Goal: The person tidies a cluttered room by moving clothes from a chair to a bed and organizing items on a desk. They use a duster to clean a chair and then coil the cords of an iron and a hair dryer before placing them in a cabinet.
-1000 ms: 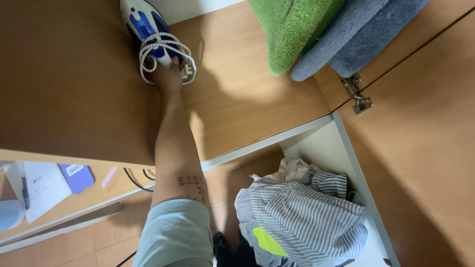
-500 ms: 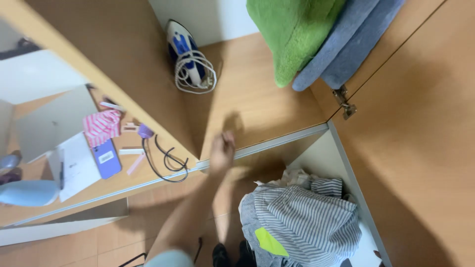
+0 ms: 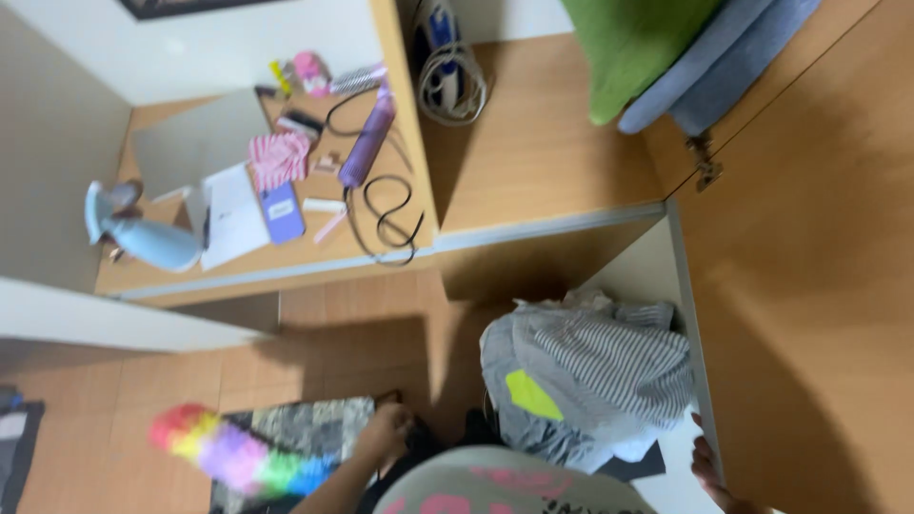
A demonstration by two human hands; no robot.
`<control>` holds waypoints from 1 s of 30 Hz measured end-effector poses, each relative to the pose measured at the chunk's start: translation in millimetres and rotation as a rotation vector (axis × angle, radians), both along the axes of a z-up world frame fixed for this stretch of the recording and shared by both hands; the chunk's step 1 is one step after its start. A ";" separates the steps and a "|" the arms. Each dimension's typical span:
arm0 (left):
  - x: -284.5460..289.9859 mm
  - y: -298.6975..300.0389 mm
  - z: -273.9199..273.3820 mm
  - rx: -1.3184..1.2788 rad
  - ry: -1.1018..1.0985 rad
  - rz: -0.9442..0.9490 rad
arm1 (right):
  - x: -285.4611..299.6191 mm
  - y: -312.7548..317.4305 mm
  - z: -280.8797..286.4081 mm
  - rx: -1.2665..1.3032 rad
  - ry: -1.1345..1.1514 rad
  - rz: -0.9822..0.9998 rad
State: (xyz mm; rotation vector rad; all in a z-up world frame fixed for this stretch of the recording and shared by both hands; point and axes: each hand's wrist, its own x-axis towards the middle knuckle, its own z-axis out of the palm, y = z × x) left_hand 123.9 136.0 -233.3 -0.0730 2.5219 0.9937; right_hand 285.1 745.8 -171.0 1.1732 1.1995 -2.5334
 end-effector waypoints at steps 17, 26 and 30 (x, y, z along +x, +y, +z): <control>104.1 -218.4 -61.9 -0.173 -0.316 0.396 | -145.6 -58.8 -61.3 0.156 -0.146 0.176; 147.6 -226.6 -63.5 -0.043 -0.311 0.546 | -265.4 -218.3 -49.2 0.981 0.205 0.682; 163.4 -232.5 -63.1 -0.040 -0.268 0.599 | -322.3 -273.0 -18.3 0.380 0.137 0.382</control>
